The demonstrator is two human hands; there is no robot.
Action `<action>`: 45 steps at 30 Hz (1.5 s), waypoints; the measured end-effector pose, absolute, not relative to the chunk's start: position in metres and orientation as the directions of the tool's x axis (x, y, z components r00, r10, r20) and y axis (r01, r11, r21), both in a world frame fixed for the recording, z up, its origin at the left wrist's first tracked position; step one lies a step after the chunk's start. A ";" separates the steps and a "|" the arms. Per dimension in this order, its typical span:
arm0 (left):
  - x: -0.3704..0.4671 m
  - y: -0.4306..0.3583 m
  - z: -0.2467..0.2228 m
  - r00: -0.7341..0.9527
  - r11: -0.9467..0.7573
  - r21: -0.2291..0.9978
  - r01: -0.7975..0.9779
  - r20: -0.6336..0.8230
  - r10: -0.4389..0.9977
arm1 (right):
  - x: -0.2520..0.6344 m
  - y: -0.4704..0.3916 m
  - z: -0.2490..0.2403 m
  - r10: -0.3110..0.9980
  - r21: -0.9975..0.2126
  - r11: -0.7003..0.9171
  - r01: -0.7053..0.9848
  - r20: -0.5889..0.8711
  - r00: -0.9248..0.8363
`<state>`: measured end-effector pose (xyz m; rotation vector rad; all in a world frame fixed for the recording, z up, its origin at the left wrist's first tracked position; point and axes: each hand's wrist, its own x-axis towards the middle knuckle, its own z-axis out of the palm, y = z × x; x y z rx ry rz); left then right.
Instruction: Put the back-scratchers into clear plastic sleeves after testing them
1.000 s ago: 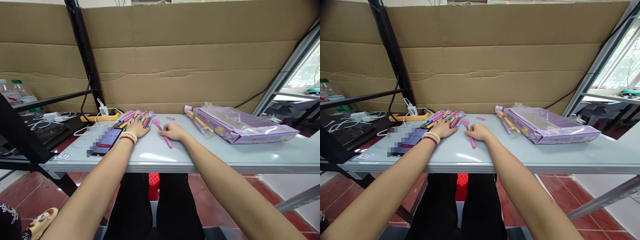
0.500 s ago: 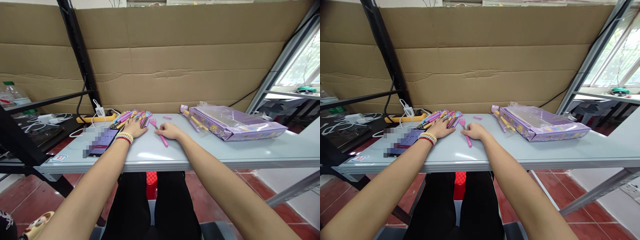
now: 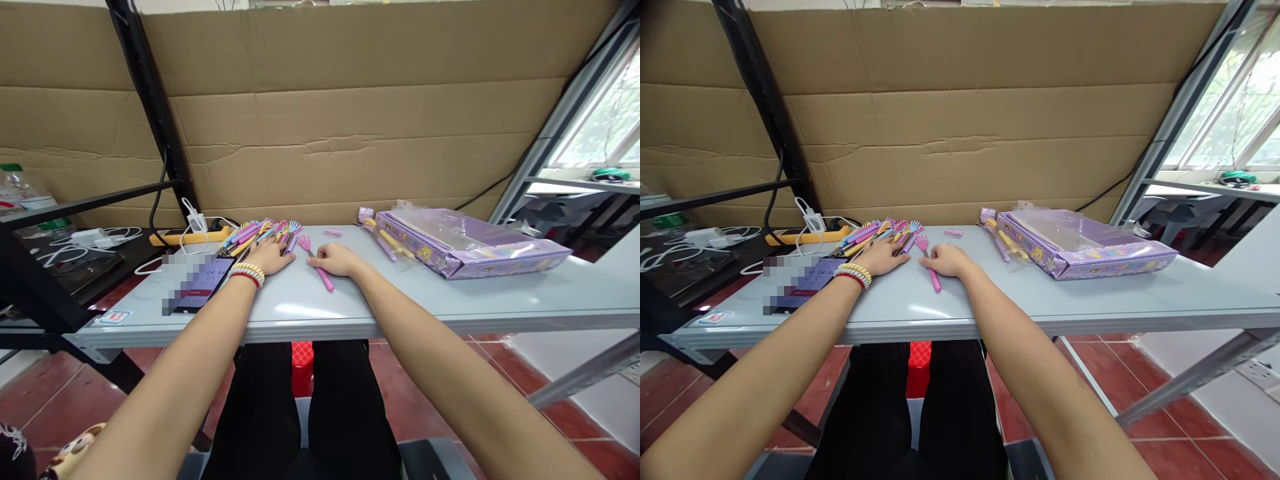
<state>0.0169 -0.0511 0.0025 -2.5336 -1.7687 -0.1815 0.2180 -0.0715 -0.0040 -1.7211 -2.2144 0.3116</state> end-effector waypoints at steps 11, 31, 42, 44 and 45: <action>0.017 -0.051 0.002 0.290 -0.298 0.051 0.953 0.132 0.948 | 0.219 -0.070 -0.006 0.966 -0.348 0.256 0.902 0.125 -0.226; 0.017 -0.052 0.001 0.247 -0.255 0.065 0.965 0.120 0.962 | 0.220 -0.068 -0.008 0.965 -0.333 0.260 0.906 0.135 -0.227; 0.018 -0.053 0.001 0.205 -0.215 0.092 0.972 0.113 0.972 | 0.220 -0.066 -0.010 0.962 -0.330 0.267 0.906 0.143 -0.231; 0.018 -0.054 0.001 0.206 -0.216 0.093 0.972 0.111 0.972 | 0.220 -0.067 -0.009 0.964 -0.332 0.261 0.906 0.138 -0.227; 0.018 -0.054 0.001 0.206 -0.216 0.093 0.972 0.111 0.972 | 0.220 -0.068 -0.009 0.965 -0.332 0.259 0.907 0.135 -0.226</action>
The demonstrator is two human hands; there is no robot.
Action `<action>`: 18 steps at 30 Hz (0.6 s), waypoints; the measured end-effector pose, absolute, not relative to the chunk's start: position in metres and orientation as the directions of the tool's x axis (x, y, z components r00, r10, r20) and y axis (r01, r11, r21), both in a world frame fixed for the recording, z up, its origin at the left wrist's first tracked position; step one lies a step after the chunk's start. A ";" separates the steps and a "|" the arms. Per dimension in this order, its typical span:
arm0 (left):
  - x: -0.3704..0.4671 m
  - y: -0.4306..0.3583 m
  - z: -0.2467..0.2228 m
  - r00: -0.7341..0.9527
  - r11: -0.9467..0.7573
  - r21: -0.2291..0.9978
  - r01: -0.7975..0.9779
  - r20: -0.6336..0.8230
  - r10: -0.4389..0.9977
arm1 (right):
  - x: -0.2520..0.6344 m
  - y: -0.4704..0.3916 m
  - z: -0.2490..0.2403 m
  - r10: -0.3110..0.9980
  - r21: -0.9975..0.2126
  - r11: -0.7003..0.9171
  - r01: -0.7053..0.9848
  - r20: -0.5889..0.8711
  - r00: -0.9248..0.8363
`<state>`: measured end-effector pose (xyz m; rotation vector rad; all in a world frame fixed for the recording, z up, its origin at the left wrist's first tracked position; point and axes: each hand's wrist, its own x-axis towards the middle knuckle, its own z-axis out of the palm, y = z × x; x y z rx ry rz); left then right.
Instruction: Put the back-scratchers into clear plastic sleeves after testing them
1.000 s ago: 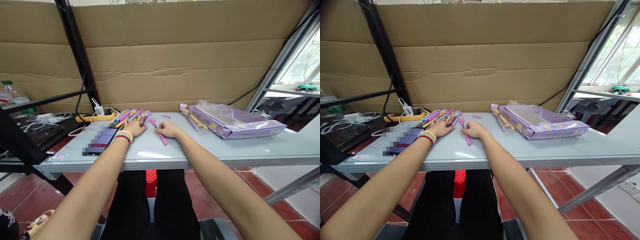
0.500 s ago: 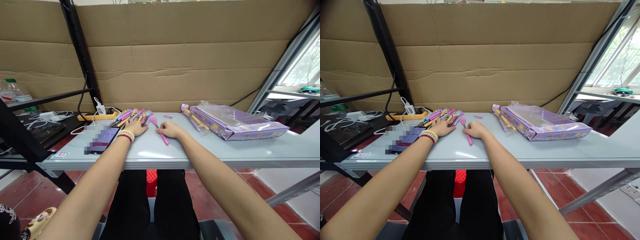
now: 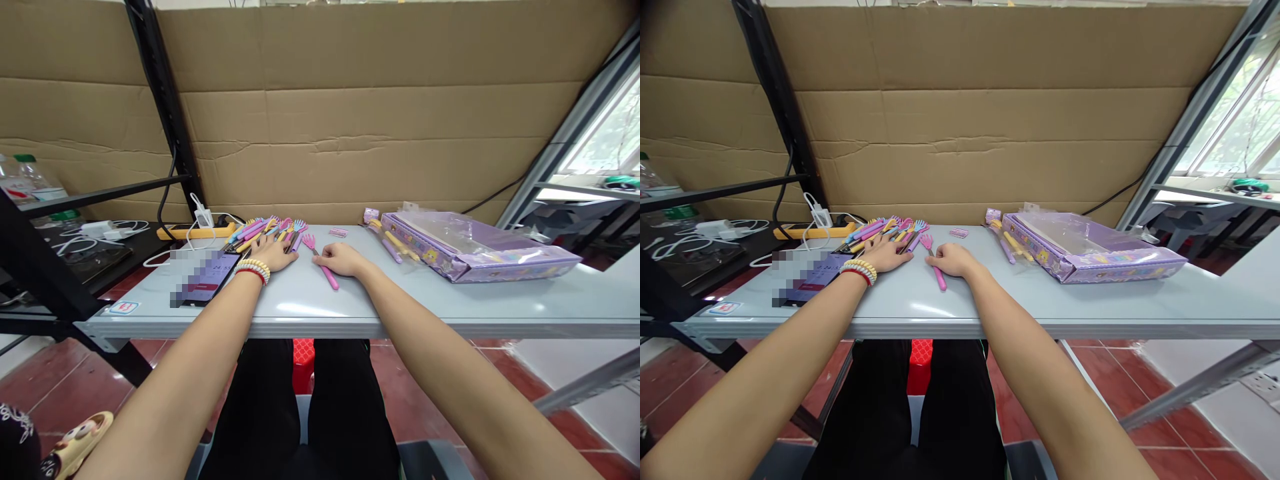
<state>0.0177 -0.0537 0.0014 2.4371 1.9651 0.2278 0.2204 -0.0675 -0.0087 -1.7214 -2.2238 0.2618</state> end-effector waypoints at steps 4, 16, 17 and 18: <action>0.018 -0.053 0.001 0.202 -0.212 0.090 0.973 0.113 0.973 | 0.221 -0.067 -0.009 0.965 -0.334 0.256 0.907 0.136 -0.223; 0.018 -0.054 0.002 0.200 -0.211 0.105 0.972 0.102 0.974 | 0.221 -0.065 -0.011 0.964 -0.330 0.262 0.907 0.145 -0.225; 0.018 -0.054 0.002 0.202 -0.212 0.105 0.972 0.104 0.974 | 0.221 -0.065 -0.011 0.964 -0.332 0.261 0.907 0.144 -0.224; 0.018 -0.054 0.002 0.204 -0.215 0.105 0.971 0.105 0.973 | 0.221 -0.066 -0.011 0.964 -0.334 0.260 0.906 0.144 -0.224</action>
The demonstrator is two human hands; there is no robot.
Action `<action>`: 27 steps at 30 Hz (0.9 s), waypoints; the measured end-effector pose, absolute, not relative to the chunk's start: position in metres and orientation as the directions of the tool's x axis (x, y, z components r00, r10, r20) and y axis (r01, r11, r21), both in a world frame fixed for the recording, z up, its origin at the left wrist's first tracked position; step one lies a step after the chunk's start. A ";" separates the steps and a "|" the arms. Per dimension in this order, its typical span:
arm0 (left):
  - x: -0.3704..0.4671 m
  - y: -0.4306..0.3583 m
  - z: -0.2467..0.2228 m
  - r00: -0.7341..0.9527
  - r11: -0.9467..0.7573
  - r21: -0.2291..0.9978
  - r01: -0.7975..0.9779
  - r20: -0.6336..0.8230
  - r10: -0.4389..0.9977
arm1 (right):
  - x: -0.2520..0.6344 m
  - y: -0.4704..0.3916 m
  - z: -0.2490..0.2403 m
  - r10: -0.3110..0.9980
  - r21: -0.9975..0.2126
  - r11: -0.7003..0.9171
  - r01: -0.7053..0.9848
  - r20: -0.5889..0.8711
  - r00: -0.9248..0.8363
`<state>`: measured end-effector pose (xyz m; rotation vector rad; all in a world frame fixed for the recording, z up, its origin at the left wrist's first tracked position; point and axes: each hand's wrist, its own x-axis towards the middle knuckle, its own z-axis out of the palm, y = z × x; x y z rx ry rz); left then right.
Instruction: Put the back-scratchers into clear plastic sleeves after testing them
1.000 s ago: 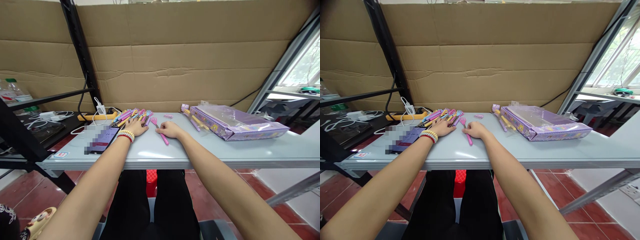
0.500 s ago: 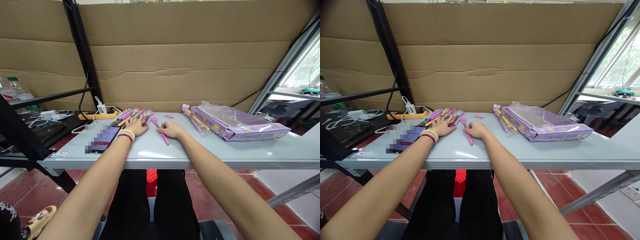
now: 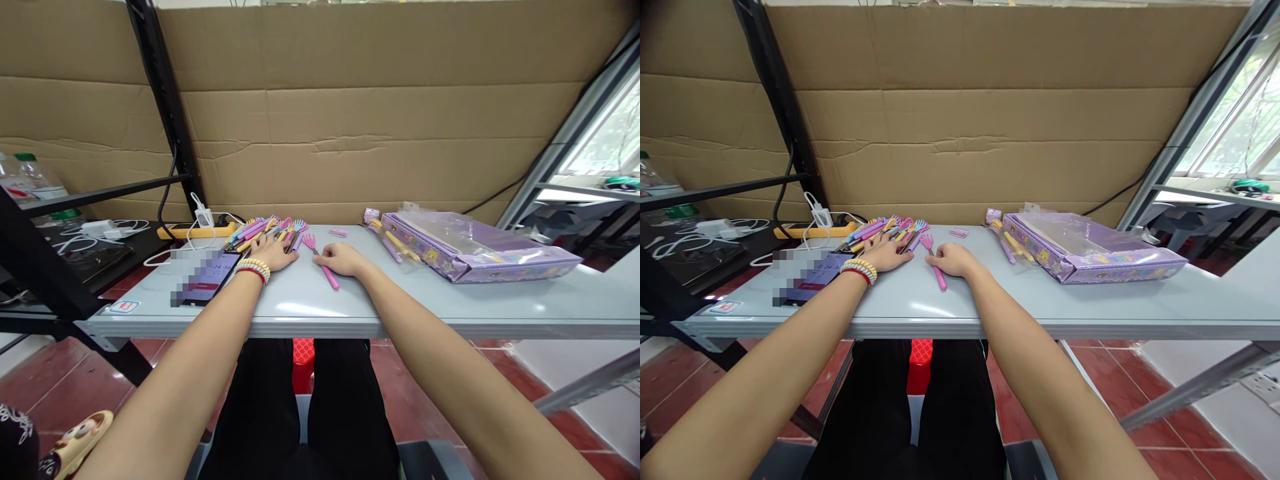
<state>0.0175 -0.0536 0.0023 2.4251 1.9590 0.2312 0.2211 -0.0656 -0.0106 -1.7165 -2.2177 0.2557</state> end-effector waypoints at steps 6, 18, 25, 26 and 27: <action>0.017 -0.055 0.001 0.216 -0.228 0.097 0.969 0.123 0.969 | 0.220 -0.067 -0.009 0.962 -0.338 0.267 0.902 0.148 -0.230; 0.021 -0.056 0.003 0.227 -0.237 0.065 0.969 0.134 0.965 | 0.221 -0.064 -0.012 0.961 -0.340 0.270 0.901 0.153 -0.230; 0.016 -0.054 0.001 0.258 -0.272 0.062 0.960 0.165 0.952 | 0.222 -0.063 -0.012 0.961 -0.342 0.270 0.900 0.155 -0.229; 0.016 -0.054 0.001 0.260 -0.274 0.065 0.959 0.169 0.951 | 0.222 -0.063 -0.013 0.961 -0.342 0.269 0.900 0.155 -0.228; 0.015 -0.053 0.001 0.263 -0.278 0.071 0.958 0.172 0.949 | 0.222 -0.063 -0.013 0.961 -0.341 0.268 0.901 0.155 -0.228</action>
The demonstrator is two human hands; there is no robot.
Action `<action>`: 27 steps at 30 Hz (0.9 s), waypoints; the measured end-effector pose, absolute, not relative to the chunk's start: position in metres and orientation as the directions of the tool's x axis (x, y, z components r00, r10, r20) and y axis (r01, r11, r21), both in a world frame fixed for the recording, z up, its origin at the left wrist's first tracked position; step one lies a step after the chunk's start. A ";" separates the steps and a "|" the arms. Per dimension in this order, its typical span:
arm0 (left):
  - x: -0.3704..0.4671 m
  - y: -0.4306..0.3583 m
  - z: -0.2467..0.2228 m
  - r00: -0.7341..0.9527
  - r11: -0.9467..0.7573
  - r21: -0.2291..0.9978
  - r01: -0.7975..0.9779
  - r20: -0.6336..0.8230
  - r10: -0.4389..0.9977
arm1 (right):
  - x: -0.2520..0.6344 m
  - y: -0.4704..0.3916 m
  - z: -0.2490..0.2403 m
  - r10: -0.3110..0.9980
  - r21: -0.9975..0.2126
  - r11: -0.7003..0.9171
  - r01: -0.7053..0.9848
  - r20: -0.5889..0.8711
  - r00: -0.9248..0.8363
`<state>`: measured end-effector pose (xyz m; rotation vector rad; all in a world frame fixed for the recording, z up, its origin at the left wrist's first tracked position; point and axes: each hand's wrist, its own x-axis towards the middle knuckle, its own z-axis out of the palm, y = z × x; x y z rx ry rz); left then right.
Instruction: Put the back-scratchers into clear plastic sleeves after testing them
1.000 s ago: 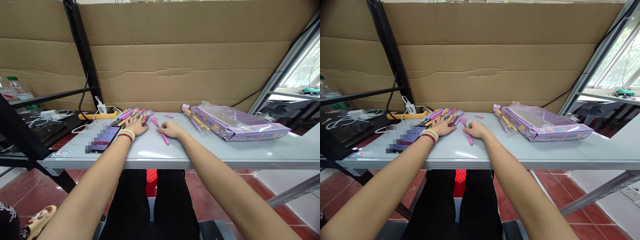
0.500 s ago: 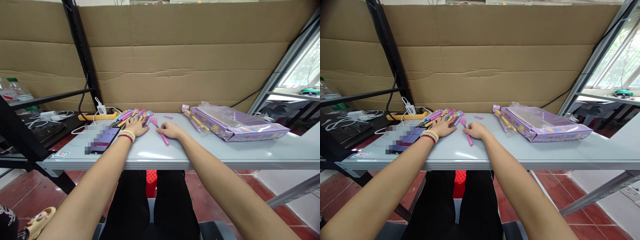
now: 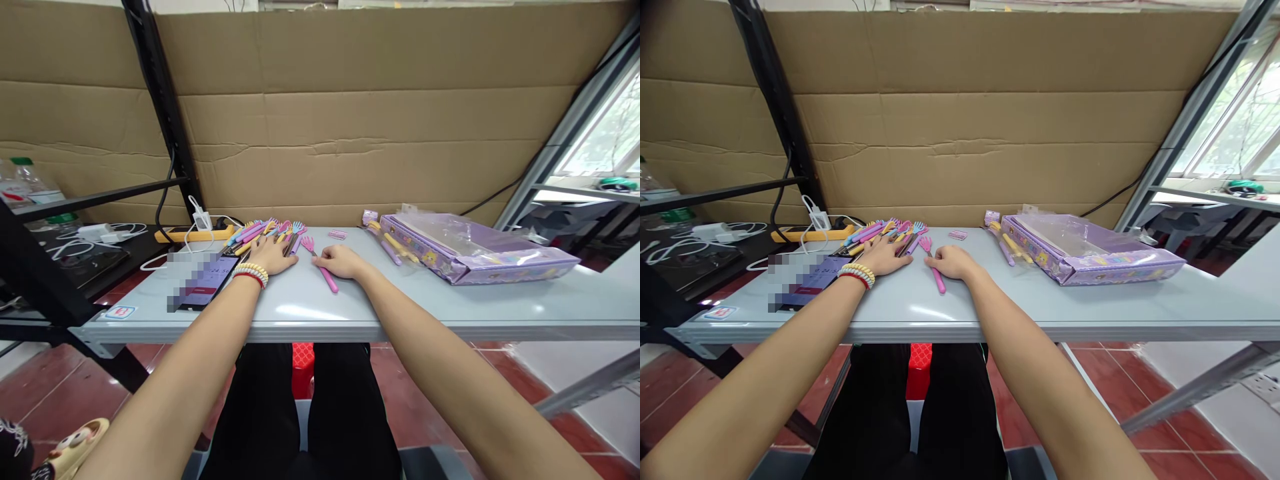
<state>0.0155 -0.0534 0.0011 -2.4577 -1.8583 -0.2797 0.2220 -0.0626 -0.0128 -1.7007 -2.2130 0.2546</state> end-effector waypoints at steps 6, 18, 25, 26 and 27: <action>0.014 -0.052 0.001 0.261 -0.280 0.083 0.957 0.182 0.948 | 0.221 -0.065 -0.011 0.966 -0.327 0.250 0.911 0.154 -0.209; 0.021 -0.050 -0.002 0.333 -0.389 0.123 0.913 0.325 0.885 | 0.212 -0.067 -0.010 0.966 -0.253 0.230 0.940 0.179 -0.188; 0.030 -0.041 -0.001 0.146 -0.375 0.622 0.687 0.387 0.910 | 0.207 -0.077 -0.005 0.897 -0.368 0.399 0.840 0.348 -0.273; 0.031 -0.039 0.000 0.100 -0.363 0.745 0.560 0.374 0.922 | 0.207 -0.078 -0.005 0.889 -0.385 0.417 0.823 0.361 -0.282; 0.031 -0.038 0.000 0.066 -0.352 0.840 0.414 0.358 0.931 | 0.206 -0.078 -0.004 0.883 -0.406 0.432 0.805 0.370 -0.288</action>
